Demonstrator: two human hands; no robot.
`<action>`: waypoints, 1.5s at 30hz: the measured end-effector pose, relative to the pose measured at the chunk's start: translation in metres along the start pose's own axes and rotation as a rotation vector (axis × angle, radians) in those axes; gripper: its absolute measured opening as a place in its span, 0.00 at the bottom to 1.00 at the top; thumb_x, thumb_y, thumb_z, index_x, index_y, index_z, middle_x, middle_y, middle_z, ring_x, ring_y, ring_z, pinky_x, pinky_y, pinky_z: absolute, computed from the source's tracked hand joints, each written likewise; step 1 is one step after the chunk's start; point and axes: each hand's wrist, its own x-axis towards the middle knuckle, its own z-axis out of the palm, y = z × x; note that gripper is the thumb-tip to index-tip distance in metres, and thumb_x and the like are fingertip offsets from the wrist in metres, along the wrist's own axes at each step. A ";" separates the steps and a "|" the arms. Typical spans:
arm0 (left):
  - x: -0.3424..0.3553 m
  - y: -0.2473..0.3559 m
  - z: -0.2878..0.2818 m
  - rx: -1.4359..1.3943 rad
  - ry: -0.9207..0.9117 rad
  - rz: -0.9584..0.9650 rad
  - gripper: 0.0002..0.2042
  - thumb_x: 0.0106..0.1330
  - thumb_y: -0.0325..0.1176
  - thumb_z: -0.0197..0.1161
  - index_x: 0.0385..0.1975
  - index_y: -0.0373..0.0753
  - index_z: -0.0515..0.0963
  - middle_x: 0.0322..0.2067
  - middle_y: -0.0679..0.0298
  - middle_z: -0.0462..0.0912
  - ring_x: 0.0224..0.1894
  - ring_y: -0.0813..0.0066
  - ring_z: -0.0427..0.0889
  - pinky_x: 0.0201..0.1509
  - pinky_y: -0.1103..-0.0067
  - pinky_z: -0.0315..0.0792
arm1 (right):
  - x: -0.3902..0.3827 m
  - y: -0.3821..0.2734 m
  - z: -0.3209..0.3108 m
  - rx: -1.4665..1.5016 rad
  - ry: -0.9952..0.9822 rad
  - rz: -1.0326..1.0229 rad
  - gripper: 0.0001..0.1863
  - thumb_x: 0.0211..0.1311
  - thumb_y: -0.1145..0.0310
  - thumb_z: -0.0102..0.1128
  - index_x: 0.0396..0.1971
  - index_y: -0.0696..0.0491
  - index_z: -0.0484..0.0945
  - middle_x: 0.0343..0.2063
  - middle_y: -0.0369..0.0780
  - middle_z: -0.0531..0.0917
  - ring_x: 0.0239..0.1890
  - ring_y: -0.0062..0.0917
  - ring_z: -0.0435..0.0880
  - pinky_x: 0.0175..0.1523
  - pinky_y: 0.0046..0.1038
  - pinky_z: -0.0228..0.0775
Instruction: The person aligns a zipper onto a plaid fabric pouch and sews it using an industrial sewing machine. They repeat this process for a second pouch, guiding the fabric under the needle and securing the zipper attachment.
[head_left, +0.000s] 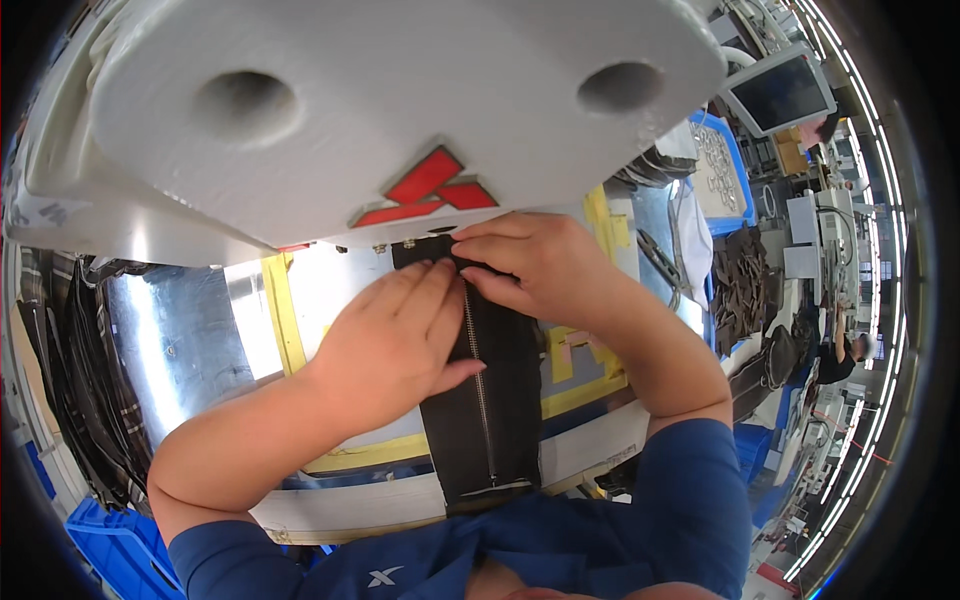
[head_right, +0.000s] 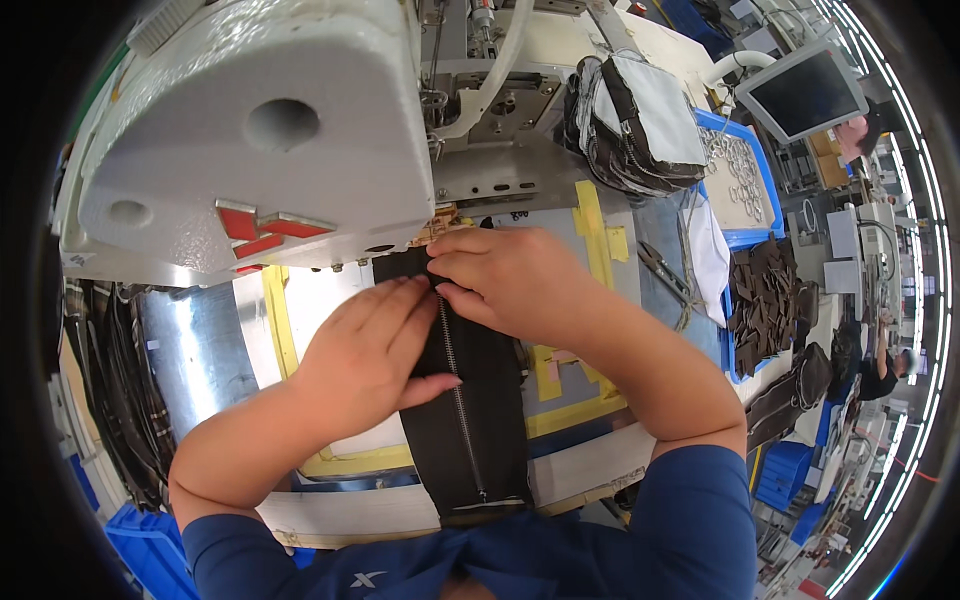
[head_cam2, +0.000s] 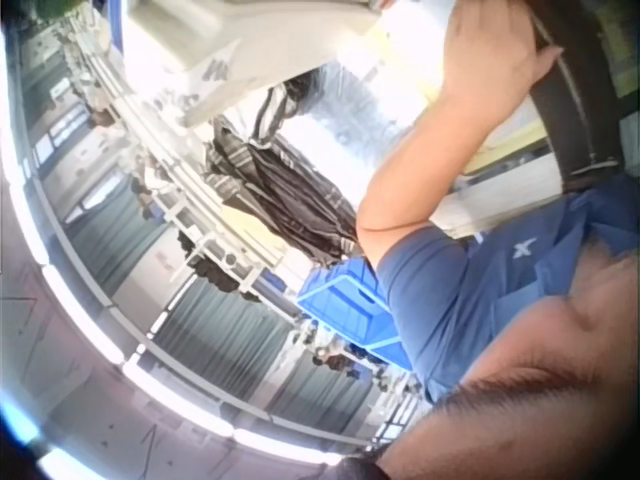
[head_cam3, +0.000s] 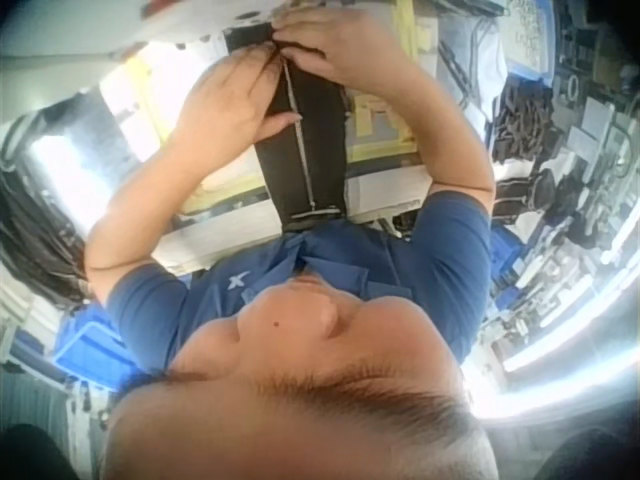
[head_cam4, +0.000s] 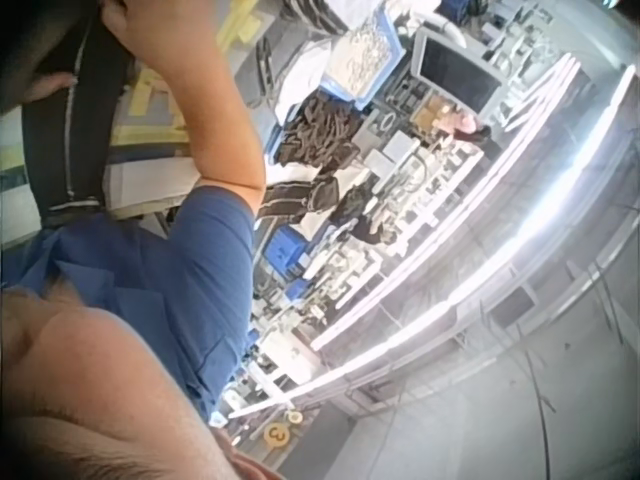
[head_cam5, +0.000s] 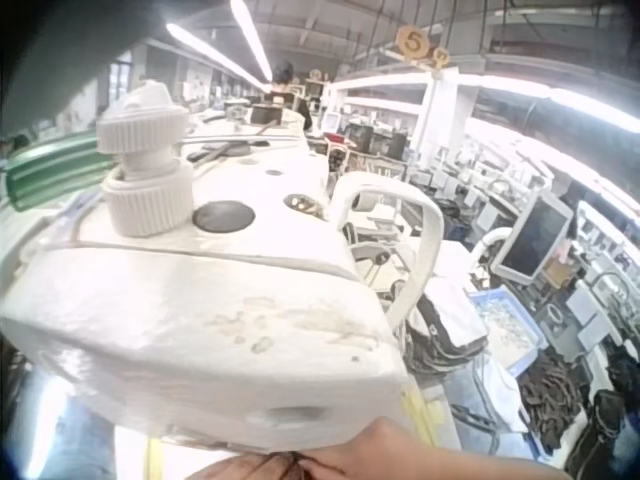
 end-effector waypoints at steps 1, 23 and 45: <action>0.001 -0.002 0.001 -0.009 -0.002 -0.007 0.37 0.56 0.52 0.78 0.58 0.26 0.80 0.58 0.45 0.82 0.59 0.48 0.82 0.66 0.61 0.77 | -0.001 0.001 0.001 -0.001 0.010 -0.003 0.13 0.60 0.68 0.76 0.45 0.52 0.91 0.48 0.38 0.92 0.44 0.34 0.92 0.48 0.33 0.86; 0.010 0.000 -0.013 0.145 -0.150 -0.072 0.40 0.56 0.60 0.76 0.59 0.31 0.80 0.65 0.55 0.80 0.54 0.59 0.78 0.57 0.66 0.71 | -0.002 -0.005 -0.027 -0.165 -0.248 -0.109 0.15 0.69 0.62 0.67 0.48 0.53 0.90 0.53 0.37 0.91 0.50 0.31 0.91 0.50 0.33 0.85; 0.008 -0.002 -0.024 0.177 -0.228 -0.221 0.40 0.51 0.66 0.76 0.49 0.32 0.82 0.58 0.52 0.83 0.50 0.60 0.83 0.52 0.68 0.73 | 0.019 -0.021 0.003 -0.182 -0.116 -0.044 0.13 0.65 0.60 0.67 0.44 0.50 0.89 0.54 0.33 0.90 0.42 0.30 0.91 0.41 0.34 0.84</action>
